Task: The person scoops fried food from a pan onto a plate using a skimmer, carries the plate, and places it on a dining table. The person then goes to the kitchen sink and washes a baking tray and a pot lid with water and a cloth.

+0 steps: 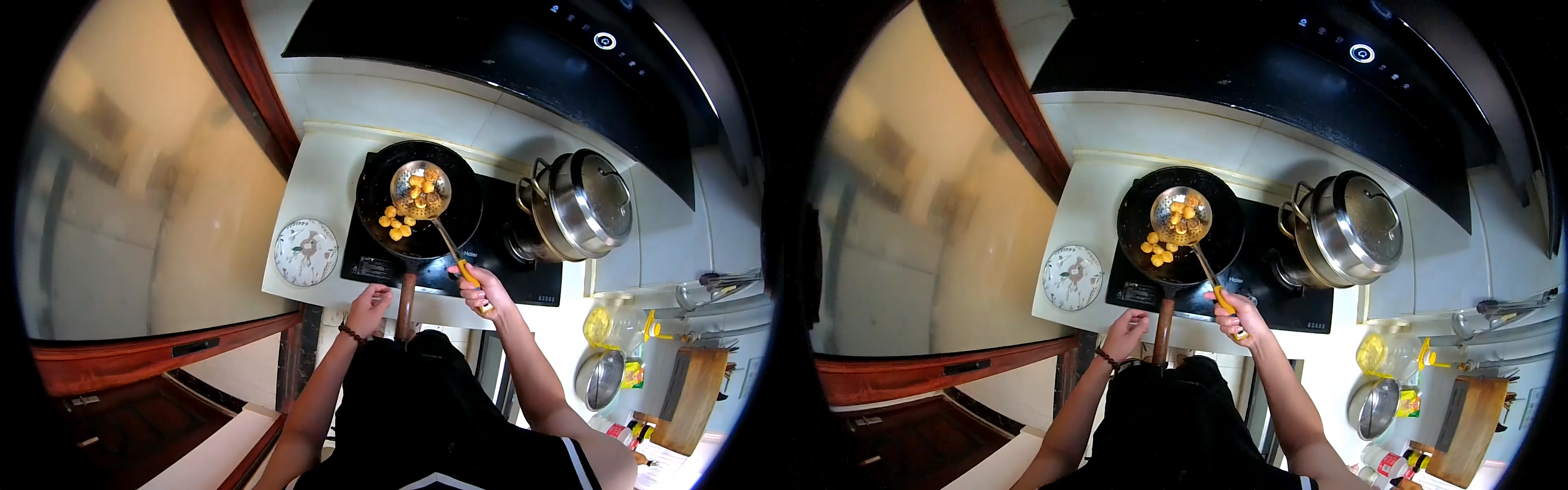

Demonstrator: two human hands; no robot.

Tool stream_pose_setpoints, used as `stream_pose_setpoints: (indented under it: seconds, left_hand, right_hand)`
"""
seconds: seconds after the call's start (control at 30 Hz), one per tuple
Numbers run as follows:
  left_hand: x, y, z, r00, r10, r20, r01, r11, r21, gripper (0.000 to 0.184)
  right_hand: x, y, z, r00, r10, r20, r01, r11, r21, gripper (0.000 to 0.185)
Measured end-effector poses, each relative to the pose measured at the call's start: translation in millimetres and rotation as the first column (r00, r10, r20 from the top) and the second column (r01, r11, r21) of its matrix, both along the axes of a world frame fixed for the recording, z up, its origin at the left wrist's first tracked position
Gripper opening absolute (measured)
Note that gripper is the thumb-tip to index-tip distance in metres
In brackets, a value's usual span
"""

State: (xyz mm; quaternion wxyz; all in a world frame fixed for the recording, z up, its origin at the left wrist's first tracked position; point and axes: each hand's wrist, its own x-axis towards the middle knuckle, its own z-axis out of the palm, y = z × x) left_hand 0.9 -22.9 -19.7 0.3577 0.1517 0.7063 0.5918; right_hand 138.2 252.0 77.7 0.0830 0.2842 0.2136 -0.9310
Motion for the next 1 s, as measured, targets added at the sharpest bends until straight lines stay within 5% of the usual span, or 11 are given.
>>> stream_pose_setpoints:
  seconds: [0.17, 0.6, 1.0]
  left_hand:
    - [1, 2, 9, 1.000, -0.022, -0.004, 0.022, 1.000, -0.020, 0.027]
    - [10, -26, 18, 0.998, 0.066, -0.013, -0.066, 0.993, -0.098, 0.026]
    - [-57, -74, 19, 0.983, -0.185, -0.006, 0.185, 0.983, -0.001, 0.028]
  right_hand:
    - [0, -4, 8, 1.000, 0.006, 0.016, -0.009, 0.980, 0.201, 0.037]
    - [-9, -14, 3, 0.999, -0.038, 0.016, 0.036, 0.997, 0.073, 0.033]
    - [-26, -102, 0, 0.965, -0.259, -0.028, 0.257, 0.964, -0.061, 0.033]
